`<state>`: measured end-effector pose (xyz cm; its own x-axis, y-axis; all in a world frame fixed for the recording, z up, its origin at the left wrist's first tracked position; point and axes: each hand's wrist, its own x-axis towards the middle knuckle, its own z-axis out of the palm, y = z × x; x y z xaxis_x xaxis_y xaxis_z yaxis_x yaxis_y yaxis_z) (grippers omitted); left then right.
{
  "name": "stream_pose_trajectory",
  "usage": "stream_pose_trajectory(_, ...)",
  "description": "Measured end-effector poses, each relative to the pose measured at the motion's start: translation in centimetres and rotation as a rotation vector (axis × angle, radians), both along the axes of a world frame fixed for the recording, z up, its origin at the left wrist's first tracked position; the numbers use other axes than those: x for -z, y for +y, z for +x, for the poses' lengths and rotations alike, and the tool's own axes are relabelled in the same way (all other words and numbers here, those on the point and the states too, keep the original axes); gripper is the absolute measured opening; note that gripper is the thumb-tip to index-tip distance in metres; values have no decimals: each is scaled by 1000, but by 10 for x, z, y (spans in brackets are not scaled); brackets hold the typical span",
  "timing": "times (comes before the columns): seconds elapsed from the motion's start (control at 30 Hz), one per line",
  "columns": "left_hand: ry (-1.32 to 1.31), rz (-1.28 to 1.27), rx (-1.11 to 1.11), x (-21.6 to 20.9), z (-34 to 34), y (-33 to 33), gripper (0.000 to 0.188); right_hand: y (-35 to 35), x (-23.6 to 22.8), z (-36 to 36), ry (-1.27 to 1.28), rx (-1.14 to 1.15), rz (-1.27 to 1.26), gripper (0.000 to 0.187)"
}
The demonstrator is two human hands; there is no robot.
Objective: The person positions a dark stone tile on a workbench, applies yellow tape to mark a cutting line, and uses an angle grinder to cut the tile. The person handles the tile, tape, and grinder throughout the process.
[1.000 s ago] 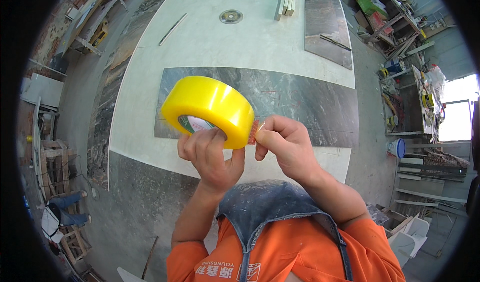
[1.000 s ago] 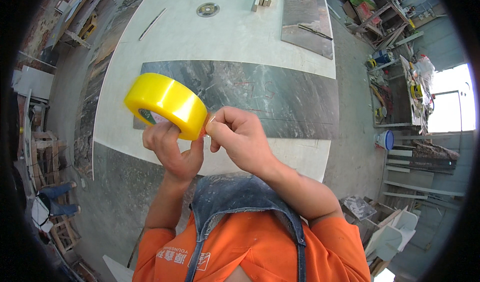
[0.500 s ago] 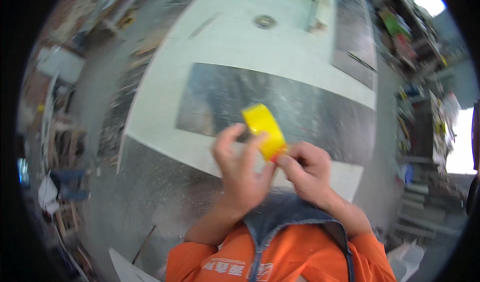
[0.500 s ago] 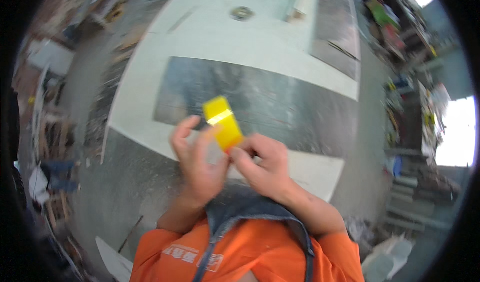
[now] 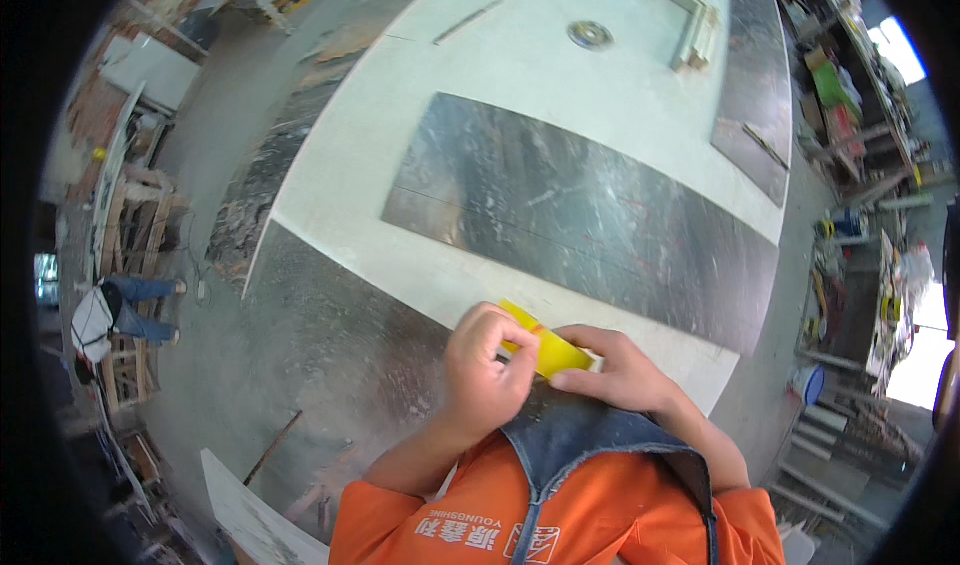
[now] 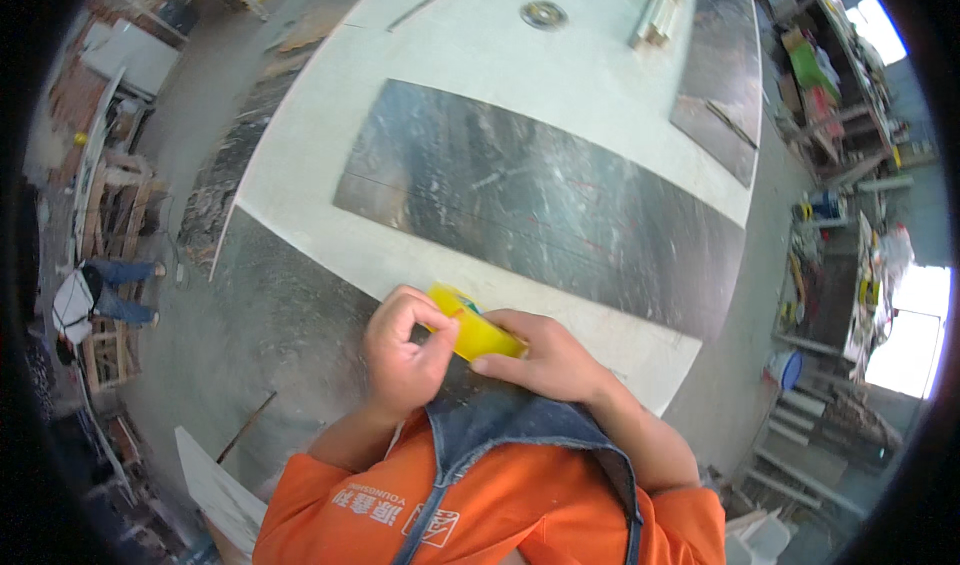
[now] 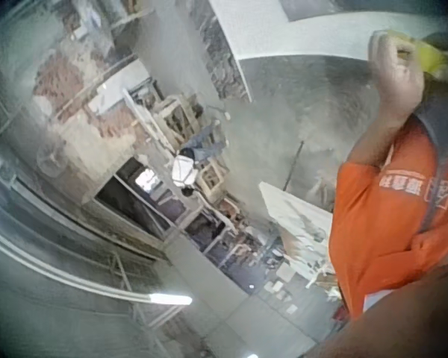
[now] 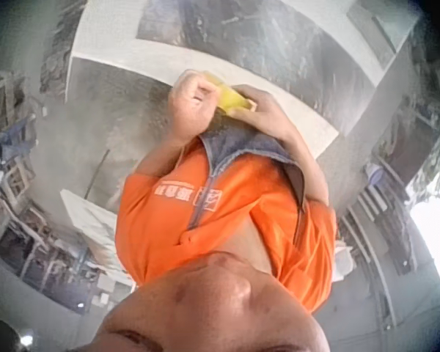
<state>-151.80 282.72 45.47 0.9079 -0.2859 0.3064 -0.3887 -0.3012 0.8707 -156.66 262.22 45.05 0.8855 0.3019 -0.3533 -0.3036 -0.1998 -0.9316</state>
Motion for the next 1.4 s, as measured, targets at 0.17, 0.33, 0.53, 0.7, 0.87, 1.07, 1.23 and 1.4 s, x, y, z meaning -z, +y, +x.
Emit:
stream_pose_trajectory(0.17, 261, 20, 30, 5, -7, 21, 12, 7, 9, 3, 19, -132, -110, 45)
stream_pose_trajectory(0.33, 635, -193, -129, 3, -4, 23, 12, 11, 0, 4, -298, -29, -255, 57)
stream_pose_trajectory(0.53, 762, -50, -106, 5, 4, 22, 11, -5, -11, 3, -355, 16, -301, 59)
stream_pose_trajectory(0.7, 665, -36, -67, 5, 8, 6, 4, -24, -18, 4, -285, 8, -316, 60)
stream_pose_trajectory(0.87, 685, -263, 51, 2, 27, 8, 11, -57, -31, 9, -171, -11, -283, 62)
stream_pose_trajectory(1.07, 690, -252, -192, -1, 123, 98, 18, -211, -41, -41, 210, -133, -591, 64)
stream_pose_trajectory(1.23, 676, 14, -398, 21, 216, 193, 16, -404, -35, -165, 658, 136, -1263, 47)
stream_pose_trajectory(1.4, 697, 279, -441, 67, 243, 175, 19, -444, -20, -204, 761, 354, -1246, 36)
